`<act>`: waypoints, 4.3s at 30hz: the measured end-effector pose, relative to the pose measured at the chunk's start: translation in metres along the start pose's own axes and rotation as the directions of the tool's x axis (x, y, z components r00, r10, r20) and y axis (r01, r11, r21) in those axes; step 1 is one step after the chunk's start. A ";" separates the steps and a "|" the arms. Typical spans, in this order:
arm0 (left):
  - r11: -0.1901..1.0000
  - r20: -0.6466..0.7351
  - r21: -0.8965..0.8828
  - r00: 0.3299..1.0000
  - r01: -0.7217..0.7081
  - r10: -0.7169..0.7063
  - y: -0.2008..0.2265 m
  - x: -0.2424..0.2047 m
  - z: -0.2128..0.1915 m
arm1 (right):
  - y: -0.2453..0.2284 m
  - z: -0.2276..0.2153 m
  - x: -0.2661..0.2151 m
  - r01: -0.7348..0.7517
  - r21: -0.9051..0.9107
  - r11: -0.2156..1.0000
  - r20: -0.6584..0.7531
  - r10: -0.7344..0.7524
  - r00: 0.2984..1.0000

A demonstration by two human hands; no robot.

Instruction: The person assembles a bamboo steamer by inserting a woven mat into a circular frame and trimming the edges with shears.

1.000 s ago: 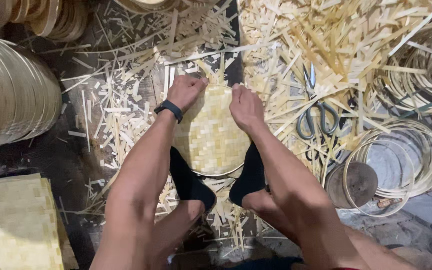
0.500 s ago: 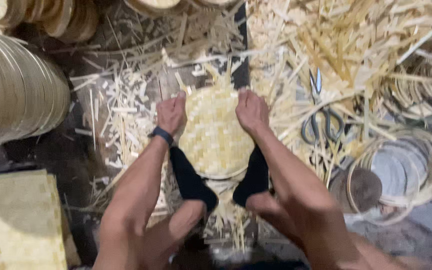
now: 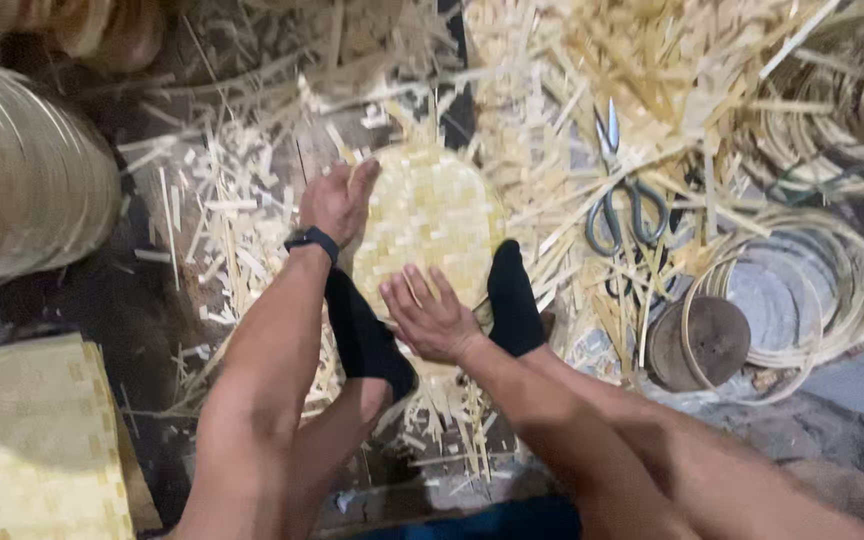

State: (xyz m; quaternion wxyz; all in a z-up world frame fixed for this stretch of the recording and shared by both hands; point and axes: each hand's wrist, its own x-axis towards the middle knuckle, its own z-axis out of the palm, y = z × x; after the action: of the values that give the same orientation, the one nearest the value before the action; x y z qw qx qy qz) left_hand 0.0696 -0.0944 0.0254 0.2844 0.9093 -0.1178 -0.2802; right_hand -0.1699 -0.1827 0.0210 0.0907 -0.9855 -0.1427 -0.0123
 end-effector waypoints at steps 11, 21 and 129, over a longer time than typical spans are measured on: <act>0.981 -0.295 0.191 0.950 -0.041 0.097 -0.054 -0.030 0.020 | 0.077 -0.085 -0.011 -0.165 0.476 0.864 -0.312 0.341 0.887; 0.990 -0.269 0.001 0.953 0.144 -0.138 -0.097 -0.154 -0.061 | 0.155 -0.363 -0.090 -0.488 0.085 0.869 0.068 0.484 0.873; 0.918 -0.194 0.224 0.908 -0.327 0.371 0.006 -0.089 0.094 | 0.133 -0.044 -0.034 -0.554 0.548 0.626 -0.181 0.736 0.652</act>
State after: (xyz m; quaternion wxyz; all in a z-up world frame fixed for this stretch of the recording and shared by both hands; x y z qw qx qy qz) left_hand -0.0581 -0.1083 0.0040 0.2557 0.9223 -0.2705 -0.1039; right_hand -0.1645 -0.3253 0.0389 0.3381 -0.8961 0.2511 -0.1404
